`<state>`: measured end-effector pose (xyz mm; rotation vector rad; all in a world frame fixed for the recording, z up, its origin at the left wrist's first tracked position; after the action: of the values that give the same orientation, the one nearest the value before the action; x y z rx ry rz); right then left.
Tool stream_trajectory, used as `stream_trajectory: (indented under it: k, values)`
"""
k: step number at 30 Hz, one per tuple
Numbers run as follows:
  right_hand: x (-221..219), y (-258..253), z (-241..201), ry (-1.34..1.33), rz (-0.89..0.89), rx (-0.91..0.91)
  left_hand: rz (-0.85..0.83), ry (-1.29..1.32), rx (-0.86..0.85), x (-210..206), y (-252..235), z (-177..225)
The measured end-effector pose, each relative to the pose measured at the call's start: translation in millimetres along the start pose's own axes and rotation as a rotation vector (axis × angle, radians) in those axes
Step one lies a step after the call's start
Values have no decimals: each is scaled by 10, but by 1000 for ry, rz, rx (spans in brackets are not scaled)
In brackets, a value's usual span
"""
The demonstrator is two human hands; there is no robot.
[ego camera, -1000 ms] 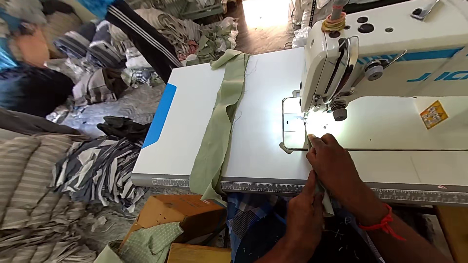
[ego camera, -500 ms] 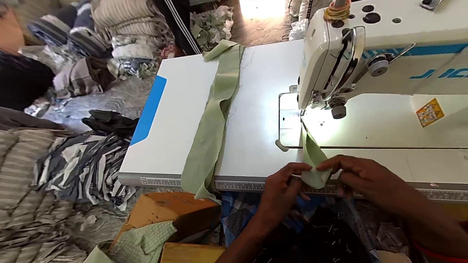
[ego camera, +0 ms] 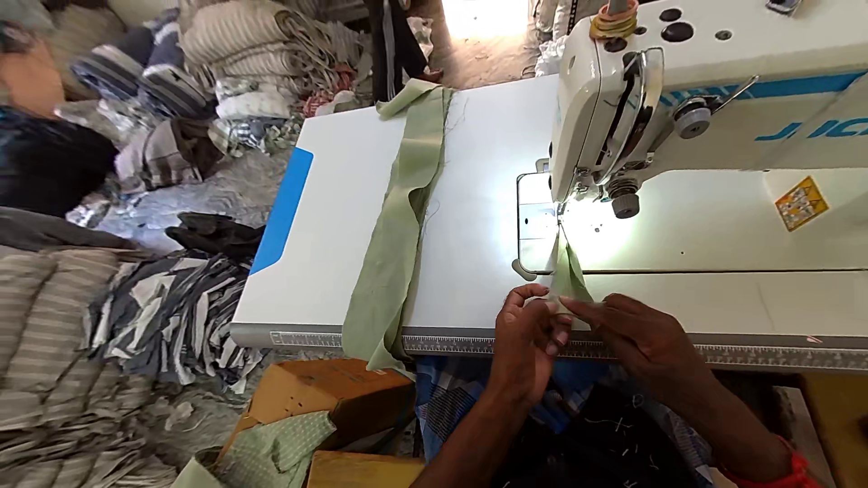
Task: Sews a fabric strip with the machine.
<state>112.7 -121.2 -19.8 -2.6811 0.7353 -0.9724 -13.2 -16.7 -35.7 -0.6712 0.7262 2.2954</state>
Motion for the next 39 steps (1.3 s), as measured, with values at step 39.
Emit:
stream_trajectory:
  k: [39]
  values:
    - [-58, 221, -359, 297, 213, 35, -123, -804, -37, -200, 211, 284]
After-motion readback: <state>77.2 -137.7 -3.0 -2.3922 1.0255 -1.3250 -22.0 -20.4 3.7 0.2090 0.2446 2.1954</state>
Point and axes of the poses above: each hand's wrist, its own y-axis away from the middle knuckle, its own x-axis out of the back of the hand, z = x × y, the point moved 5 cm from there along -y, towards the middle knuckle, and after that the axes turned 2 degrees about -x, right-handed, at the moved point
